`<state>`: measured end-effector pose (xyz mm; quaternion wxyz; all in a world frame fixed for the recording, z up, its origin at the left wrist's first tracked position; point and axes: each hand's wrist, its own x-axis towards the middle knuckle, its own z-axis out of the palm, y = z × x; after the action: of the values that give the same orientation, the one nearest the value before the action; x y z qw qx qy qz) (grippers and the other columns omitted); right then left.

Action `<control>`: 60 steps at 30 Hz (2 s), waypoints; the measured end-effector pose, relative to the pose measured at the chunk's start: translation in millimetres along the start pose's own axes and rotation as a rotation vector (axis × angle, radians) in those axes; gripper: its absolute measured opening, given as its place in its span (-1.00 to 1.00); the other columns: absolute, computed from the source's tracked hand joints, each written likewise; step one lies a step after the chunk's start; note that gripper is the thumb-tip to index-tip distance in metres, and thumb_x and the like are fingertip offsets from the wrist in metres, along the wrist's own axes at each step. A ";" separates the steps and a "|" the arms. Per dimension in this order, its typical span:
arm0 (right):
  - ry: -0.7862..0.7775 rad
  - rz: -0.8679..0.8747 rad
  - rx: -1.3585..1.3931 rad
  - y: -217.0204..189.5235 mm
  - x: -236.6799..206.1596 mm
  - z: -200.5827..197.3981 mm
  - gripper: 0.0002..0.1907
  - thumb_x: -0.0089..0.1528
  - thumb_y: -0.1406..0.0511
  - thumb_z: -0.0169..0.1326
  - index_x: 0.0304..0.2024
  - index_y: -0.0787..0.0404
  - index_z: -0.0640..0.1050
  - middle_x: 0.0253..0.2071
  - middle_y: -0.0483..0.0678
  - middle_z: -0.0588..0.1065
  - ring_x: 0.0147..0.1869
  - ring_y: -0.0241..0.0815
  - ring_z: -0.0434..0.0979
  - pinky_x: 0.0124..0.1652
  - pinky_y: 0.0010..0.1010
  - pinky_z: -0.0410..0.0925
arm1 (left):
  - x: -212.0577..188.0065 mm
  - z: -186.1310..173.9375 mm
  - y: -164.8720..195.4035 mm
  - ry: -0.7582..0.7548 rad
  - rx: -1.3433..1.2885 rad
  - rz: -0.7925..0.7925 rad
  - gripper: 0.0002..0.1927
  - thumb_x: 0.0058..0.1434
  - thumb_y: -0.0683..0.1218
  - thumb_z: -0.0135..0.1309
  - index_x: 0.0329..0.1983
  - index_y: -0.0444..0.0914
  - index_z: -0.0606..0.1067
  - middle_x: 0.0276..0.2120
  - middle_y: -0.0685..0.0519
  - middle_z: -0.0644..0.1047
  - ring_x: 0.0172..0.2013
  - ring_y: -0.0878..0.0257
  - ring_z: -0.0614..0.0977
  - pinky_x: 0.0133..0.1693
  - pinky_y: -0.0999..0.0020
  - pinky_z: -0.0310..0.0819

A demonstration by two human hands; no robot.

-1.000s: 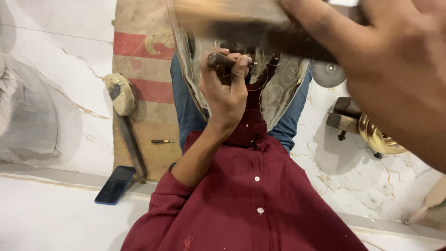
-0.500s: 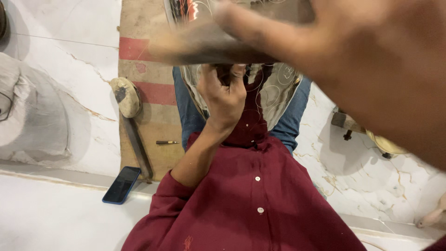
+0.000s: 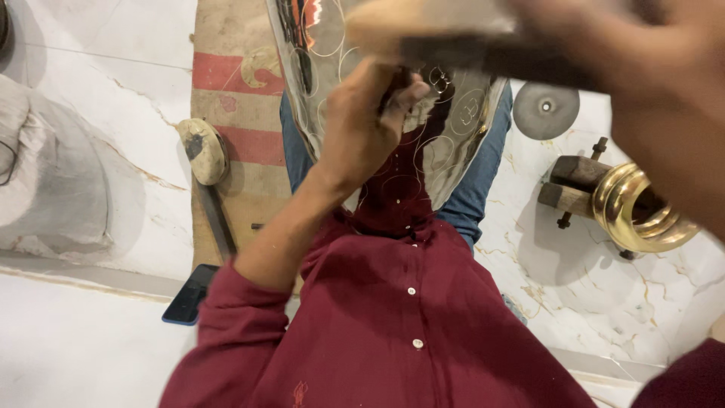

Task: The person sits on the floor with a large engraved metal vase held between the legs and hammers a punch against the vase surface with a wooden mallet, repositioning the punch to work the patterned design across the vase body.

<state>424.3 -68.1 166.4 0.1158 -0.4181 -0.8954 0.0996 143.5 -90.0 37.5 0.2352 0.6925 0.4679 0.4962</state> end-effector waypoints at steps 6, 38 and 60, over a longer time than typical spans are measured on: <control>0.150 0.349 0.266 8.0 -34.8 36.1 -0.70 0.43 0.46 0.19 0.17 0.39 0.44 -0.09 0.19 0.56 -0.08 -0.06 0.64 -0.06 -0.35 0.51 | 33.3 -14.8 -12.1 -0.369 -0.076 0.199 -0.61 0.47 -0.21 0.22 0.31 -0.25 0.42 -0.13 -0.04 0.52 -0.17 0.09 0.66 -0.13 0.20 0.55; 0.470 0.558 0.228 0.3 -108.6 116.8 -0.18 0.24 0.37 0.38 0.46 0.23 0.25 -0.12 0.21 0.57 -0.11 0.13 0.64 -0.10 -0.13 0.48 | 43.9 -4.9 -39.5 -0.672 -0.048 0.398 -0.45 0.43 -0.20 0.26 0.40 -0.28 0.31 -0.06 -0.09 0.50 -0.05 -0.06 0.60 -0.03 0.04 0.45; 0.018 0.188 -0.162 -54.1 -3.7 -11.4 -0.27 0.23 0.39 0.30 0.41 0.17 0.30 -0.28 0.20 0.51 -0.33 0.07 0.58 -0.39 -0.24 0.41 | -11.8 -9.1 -17.9 -0.133 -0.081 0.084 -0.64 0.44 -0.18 0.21 0.23 -0.27 0.39 -0.16 -0.02 0.55 -0.15 0.18 0.72 -0.14 0.28 0.60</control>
<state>390.7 -104.2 191.6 0.0798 -0.5089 -0.8564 0.0337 127.0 -93.6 21.4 0.2727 0.7328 0.4014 0.4770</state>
